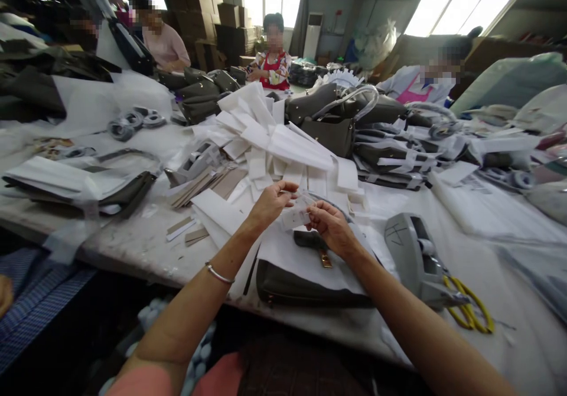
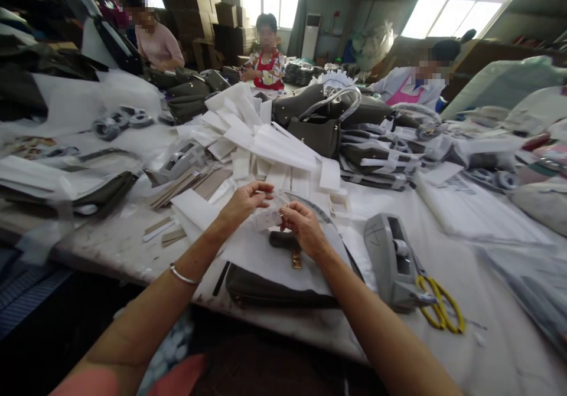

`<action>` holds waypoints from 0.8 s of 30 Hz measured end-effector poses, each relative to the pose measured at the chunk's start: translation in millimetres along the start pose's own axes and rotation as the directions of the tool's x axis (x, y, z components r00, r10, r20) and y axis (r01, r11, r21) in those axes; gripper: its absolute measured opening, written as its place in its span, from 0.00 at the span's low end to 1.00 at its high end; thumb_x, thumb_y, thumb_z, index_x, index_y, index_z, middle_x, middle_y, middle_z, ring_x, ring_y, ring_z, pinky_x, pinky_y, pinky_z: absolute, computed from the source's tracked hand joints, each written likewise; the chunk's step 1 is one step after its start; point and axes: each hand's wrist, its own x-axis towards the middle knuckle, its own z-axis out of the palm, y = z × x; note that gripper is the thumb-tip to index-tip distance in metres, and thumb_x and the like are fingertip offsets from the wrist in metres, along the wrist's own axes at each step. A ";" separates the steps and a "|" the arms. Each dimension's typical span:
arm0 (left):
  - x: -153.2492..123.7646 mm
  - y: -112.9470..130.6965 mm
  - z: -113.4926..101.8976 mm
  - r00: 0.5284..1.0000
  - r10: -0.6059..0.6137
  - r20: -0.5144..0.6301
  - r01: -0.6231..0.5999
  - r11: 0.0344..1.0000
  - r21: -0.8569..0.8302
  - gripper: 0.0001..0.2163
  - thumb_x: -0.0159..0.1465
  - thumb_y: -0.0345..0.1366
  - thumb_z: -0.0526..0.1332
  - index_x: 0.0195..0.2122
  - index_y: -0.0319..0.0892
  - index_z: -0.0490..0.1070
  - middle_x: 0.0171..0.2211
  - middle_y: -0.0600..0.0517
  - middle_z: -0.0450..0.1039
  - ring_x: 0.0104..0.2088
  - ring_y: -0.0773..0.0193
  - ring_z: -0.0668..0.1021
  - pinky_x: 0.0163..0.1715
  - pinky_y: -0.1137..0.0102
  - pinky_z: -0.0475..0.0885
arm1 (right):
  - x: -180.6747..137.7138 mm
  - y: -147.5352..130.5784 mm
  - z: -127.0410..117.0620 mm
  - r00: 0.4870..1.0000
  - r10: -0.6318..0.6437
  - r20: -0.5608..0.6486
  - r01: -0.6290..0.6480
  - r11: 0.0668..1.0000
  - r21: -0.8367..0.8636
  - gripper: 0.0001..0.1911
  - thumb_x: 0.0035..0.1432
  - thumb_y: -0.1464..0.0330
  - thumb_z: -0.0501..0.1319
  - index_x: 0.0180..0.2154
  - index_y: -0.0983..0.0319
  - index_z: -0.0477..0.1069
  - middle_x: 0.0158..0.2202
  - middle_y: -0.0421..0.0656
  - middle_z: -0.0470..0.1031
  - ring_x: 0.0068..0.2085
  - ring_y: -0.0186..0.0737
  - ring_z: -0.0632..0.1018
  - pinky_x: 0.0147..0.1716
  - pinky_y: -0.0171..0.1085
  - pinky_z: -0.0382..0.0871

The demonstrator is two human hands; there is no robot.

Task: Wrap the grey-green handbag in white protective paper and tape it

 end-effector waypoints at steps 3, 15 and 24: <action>-8.8 -0.7 0.0 0.999 0.036 0.004 -0.036 0.978 0.205 0.11 0.60 0.30 0.58 0.43 0.38 0.74 0.43 0.46 0.77 0.41 0.60 0.80 0.41 0.67 0.76 | -0.1 2.7 -4.4 1.000 0.030 -0.001 -0.030 0.999 0.042 0.13 0.52 0.59 0.69 0.31 0.59 0.71 0.27 0.37 0.71 0.26 0.32 0.69 0.26 0.33 0.67; -11.8 -31.9 20.4 0.975 0.130 0.178 -0.197 0.875 0.442 0.19 0.59 0.23 0.56 0.50 0.38 0.73 0.55 0.44 0.73 0.57 0.57 0.73 0.61 0.66 0.63 | -5.9 10.7 -11.7 0.997 0.054 0.051 -0.046 0.987 -0.152 0.11 0.45 0.60 0.74 0.30 0.58 0.80 0.36 0.42 0.81 0.38 0.42 0.78 0.39 0.39 0.72; -10.8 -56.8 22.0 0.936 0.070 0.346 -0.223 0.877 0.425 0.11 0.68 0.38 0.55 0.44 0.40 0.73 0.45 0.47 0.77 0.47 0.61 0.78 0.49 0.71 0.71 | -10.1 30.4 -28.2 0.971 -0.181 -0.154 0.055 0.801 -0.596 0.18 0.48 0.51 0.68 0.38 0.54 0.79 0.30 0.48 0.78 0.34 0.52 0.78 0.38 0.53 0.70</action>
